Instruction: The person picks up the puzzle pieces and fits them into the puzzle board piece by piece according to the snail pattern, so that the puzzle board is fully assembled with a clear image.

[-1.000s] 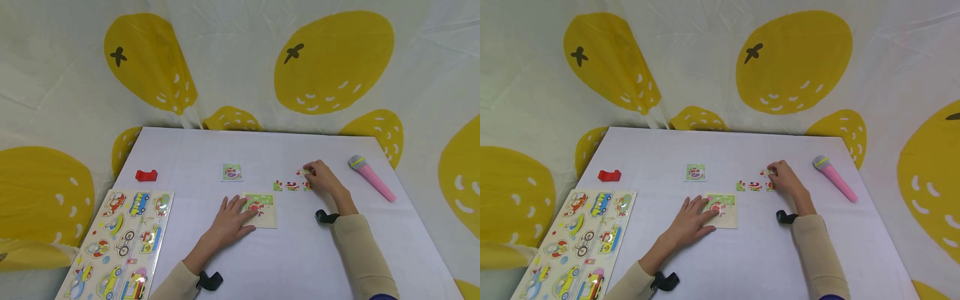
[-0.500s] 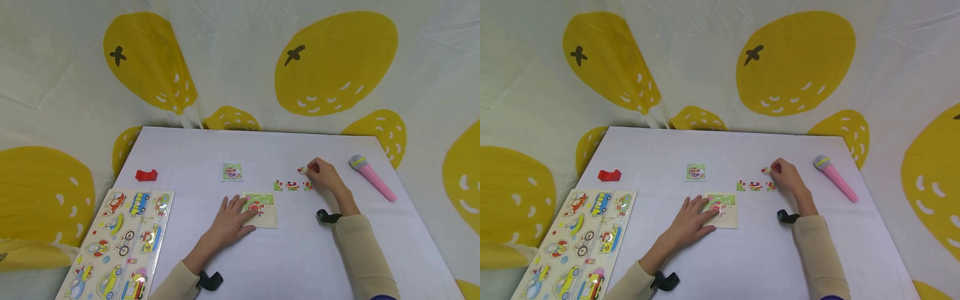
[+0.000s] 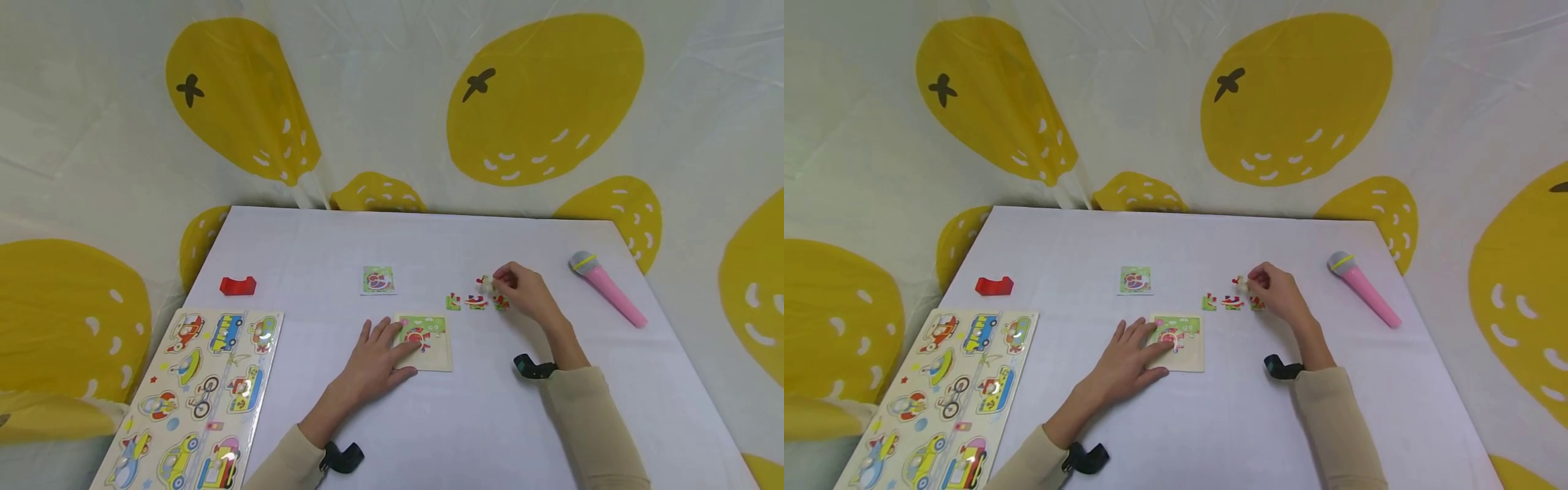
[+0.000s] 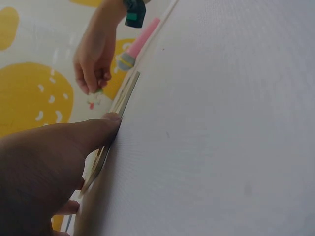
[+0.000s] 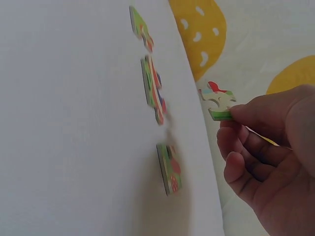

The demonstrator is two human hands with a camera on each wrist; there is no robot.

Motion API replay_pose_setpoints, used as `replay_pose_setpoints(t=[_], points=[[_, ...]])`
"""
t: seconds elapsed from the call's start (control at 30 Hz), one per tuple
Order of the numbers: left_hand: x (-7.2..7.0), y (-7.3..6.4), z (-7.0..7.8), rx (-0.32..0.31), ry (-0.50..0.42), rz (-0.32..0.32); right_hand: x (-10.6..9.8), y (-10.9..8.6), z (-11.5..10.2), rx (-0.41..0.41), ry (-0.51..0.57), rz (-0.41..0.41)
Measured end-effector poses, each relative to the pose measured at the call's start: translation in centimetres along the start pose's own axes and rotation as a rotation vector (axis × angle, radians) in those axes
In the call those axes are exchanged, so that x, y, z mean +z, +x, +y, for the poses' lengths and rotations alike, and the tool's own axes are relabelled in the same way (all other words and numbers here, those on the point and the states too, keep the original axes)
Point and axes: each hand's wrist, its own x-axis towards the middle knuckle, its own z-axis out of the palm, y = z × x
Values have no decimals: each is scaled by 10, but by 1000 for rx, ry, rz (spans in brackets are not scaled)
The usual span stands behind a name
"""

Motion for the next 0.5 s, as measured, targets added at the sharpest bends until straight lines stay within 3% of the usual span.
replay_pose_setpoints(t=[0.5], points=[[-3, 1, 1, -1, -4, -11, 29, -24, -29, -67, 49, -49]])
